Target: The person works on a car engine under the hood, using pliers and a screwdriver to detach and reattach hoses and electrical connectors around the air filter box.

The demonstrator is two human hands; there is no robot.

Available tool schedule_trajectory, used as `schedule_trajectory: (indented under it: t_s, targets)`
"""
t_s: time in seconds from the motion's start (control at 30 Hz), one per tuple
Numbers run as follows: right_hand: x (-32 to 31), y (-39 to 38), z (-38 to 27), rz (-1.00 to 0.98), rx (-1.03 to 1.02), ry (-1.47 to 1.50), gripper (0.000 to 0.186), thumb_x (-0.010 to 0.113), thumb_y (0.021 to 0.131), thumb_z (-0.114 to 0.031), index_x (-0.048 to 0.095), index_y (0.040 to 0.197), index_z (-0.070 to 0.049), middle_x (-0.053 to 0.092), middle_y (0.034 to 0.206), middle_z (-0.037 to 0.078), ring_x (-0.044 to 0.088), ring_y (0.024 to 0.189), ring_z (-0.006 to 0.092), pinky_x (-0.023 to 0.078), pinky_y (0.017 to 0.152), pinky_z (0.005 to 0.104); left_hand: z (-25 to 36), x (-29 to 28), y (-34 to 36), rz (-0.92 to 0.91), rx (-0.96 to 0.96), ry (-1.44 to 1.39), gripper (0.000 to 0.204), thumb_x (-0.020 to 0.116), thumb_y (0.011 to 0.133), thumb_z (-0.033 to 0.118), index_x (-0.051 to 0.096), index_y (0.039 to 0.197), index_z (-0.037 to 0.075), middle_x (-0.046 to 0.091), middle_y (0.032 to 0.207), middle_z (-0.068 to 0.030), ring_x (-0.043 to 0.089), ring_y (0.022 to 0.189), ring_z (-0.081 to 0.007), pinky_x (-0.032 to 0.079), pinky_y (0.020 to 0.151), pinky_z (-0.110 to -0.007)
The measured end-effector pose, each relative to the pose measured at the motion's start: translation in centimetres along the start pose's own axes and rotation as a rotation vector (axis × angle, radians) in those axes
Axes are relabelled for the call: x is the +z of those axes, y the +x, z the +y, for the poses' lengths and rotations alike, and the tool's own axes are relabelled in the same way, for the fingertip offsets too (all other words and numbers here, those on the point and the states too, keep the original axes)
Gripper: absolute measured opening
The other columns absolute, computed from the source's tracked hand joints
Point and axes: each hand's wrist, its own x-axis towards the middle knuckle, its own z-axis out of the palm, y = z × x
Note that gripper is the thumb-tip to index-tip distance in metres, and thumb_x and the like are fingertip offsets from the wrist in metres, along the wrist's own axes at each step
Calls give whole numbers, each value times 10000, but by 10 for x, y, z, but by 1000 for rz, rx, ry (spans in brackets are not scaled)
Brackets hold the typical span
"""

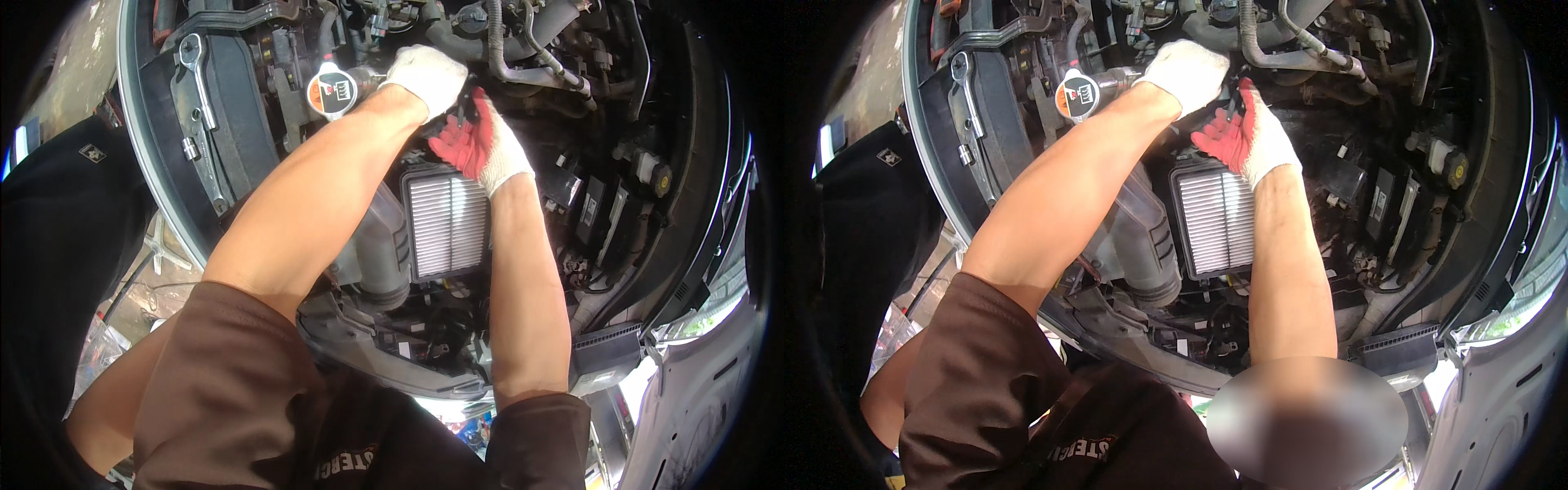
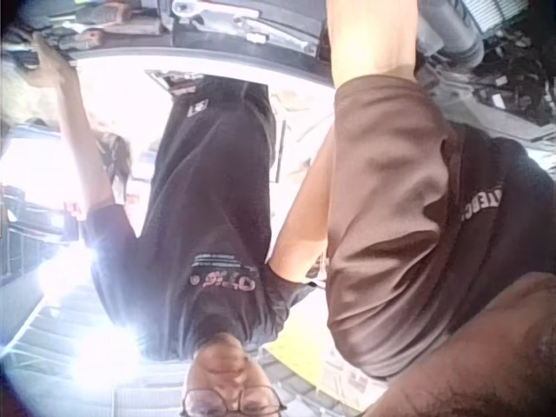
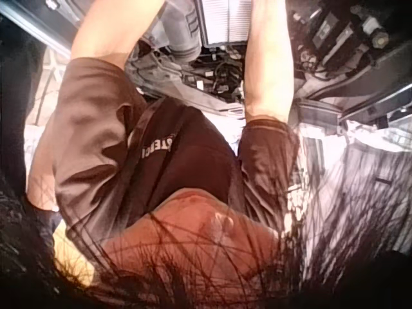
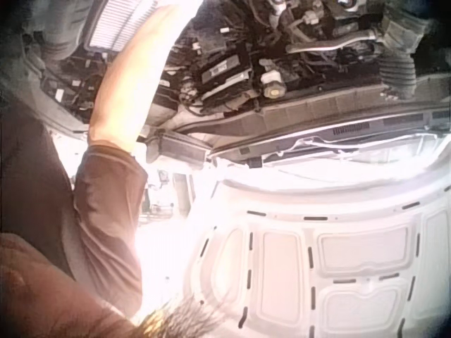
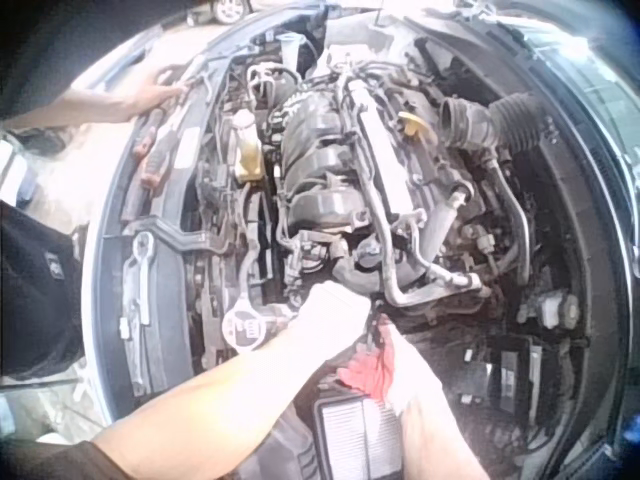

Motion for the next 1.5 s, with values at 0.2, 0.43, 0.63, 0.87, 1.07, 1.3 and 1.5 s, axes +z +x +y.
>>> schedule_trajectory:
  t_s: [0.2,0.43,0.63,0.87,1.07,1.3,1.5]
  targets:
    - [24,2,-54,89,64,224,462,672,1027,-548,554,1025,-102,567,724,69,508,492,201,411,398,312,11,2,7,-109,-23,-69,271,625,974,189,843,1107,99,814,1145,-164,788,1081,-368,644,887,-483]
    - [-15,20,-56,-121,258,248,557,800,969,-523,547,1119,-50,664,861,83,531,497,202,559,518,406,13,12,2,31,1,-82,252,619,957,197,825,999,58,806,1036,-207,787,1002,-400,636,865,-493]
    - [-5,6,-1,-116,32,95,589,772,992,-538,572,1324,-95,610,985,118,688,932,377,650,812,687,-2,3,4,-13,-34,-40,230,650,940,205,818,1009,64,806,976,-199,793,942,-391,637,837,-508]
    - [37,-21,-33,85,22,143,540,674,1014,-628,566,1031,-99,520,632,25,455,427,158,427,373,287,1,-2,2,-105,-28,-5,299,615,986,243,838,1120,95,805,1155,-182,788,1075,-362,636,912,-478]
    - [33,0,-66,31,110,541,404,741,984,-486,585,903,-122,563,661,16,494,487,146,458,417,278,6,4,6,-140,-20,-152,295,611,969,271,820,1025,69,791,1070,-241,781,1022,-392,626,879,-497]
    - [2,-16,6,11,-113,52,586,702,1035,-559,603,1266,-29,665,958,96,694,739,309,667,744,580,5,-3,1,-68,-82,1,275,636,972,226,835,1099,87,813,1107,-181,774,1072,-393,627,890,-507]
    - [-10,12,6,-226,18,187,1098,786,969,-572,143,1711,-80,466,1469,206,583,1190,433,515,1012,696,0,10,4,143,-19,41,255,655,935,257,814,1020,76,802,973,-214,785,920,-408,634,827,-527]
